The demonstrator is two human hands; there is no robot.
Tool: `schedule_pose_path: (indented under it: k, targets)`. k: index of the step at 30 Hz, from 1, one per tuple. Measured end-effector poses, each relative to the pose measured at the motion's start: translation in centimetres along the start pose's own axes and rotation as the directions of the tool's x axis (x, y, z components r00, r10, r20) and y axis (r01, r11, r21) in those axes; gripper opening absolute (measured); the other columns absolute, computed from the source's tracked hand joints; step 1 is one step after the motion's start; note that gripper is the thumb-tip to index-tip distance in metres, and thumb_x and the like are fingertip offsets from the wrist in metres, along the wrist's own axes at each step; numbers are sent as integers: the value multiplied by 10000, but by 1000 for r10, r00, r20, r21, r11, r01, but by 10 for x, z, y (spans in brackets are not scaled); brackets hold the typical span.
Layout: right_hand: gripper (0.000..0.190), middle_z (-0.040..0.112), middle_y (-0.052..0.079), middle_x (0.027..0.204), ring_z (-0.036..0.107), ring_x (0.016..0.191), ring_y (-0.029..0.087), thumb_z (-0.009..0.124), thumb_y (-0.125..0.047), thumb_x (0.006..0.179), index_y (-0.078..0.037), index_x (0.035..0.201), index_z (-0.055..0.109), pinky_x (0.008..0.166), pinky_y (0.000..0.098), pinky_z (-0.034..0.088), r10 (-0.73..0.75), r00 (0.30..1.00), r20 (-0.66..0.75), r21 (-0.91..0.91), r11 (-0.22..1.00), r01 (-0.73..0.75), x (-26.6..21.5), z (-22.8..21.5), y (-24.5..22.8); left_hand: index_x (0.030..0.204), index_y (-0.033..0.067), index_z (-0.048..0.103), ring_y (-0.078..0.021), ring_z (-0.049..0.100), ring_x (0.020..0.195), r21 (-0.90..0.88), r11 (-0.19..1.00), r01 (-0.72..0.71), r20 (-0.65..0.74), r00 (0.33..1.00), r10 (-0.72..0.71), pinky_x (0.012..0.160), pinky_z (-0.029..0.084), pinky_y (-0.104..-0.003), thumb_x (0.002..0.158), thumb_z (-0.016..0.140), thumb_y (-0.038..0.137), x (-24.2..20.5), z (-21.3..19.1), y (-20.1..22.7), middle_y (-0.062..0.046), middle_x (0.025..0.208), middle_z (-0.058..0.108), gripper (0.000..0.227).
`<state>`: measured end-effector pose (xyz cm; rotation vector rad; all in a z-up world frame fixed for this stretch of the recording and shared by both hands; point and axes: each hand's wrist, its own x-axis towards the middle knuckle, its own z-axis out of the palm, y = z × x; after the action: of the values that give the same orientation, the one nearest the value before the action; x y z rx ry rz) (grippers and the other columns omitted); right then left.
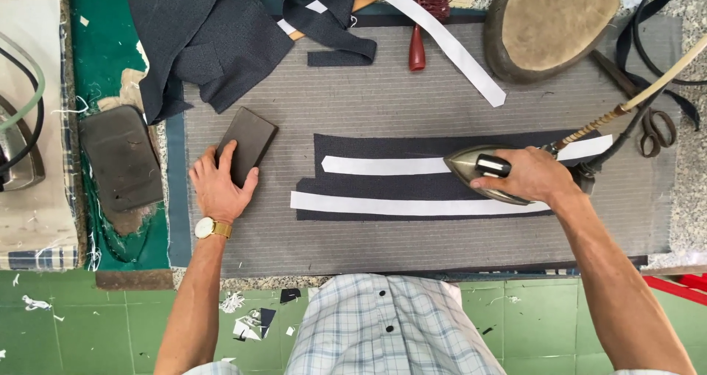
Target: The person irons a piece of black fabric with white stripes on a workbench. They then pick up a separate piece of black fabric, unfold it, and place it on the bench before returning to iron the striped fabric.
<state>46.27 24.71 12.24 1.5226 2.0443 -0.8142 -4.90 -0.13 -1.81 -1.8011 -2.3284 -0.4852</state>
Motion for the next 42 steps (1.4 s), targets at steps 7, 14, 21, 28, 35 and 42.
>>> schedule_pose_path:
  k: [7, 14, 21, 28, 35, 42]
  targets:
    - [501, 777, 144, 771, 771, 866, 338, 790, -614, 770, -134, 912, 764, 755, 413, 552, -106, 992, 69, -26, 994, 108, 2, -6, -57, 1444, 193, 606, -339, 543, 1040, 6, 1000, -20, -29, 999, 20, 887, 389, -462, 917, 664, 576, 1, 1, 1, -186, 1233, 544, 654]
    - [543, 763, 161, 798, 759, 910, 360, 751, -635, 802, -117, 965, 754, 805, 435, 549, -185, 980, 78, -25, 982, 188, 6, -17, -113, 1456, 203, 590, -332, 542, 1046, 24, 1000, -13, -27, 1000, 13, 888, 388, -452, 921, 661, 574, 1, -1, 3, -181, 1241, 546, 654]
    - [495, 741, 120, 738, 763, 833, 314, 755, -603, 836, -118, 933, 754, 755, 403, 551, -193, 981, 6, -28, 981, 193, 9, -14, -110, 1473, 195, 577, -331, 541, 1028, 48, 998, -42, -34, 998, 43, 877, 386, -449, 944, 632, 583, 0, -2, 4, -186, 1242, 545, 658]
    - [592, 752, 190, 803, 753, 883, 389, 754, -677, 779, -94, 881, 758, 736, 444, 549, -19, 1000, -2, 108, 994, 19, 15, -5, -61, 1459, 160, 576, -352, 527, 1086, 96, 994, -54, -3, 999, 54, 944, 350, -510, 996, 608, 542, -1, -2, 8, -196, 1317, 527, 601]
    - [517, 751, 192, 773, 760, 864, 387, 772, -643, 795, -126, 816, 762, 733, 431, 558, 200, 980, -14, 137, 971, -196, 3, 5, 15, 1198, 152, 685, -339, 548, 1206, 53, 992, -116, 7, 993, 116, 986, 357, -525, 1048, 613, 381, 13, 18, 90, -111, 1320, 604, 284]
    - [628, 734, 200, 739, 755, 817, 375, 761, -704, 760, -78, 785, 715, 708, 420, 558, 244, 969, -32, 179, 955, -235, -14, 7, 63, 1265, 131, 699, -252, 557, 1180, -149, 969, -197, 120, 969, 215, 1006, 360, -466, 1035, 607, 357, 14, 53, 152, -73, 1261, 653, 335]
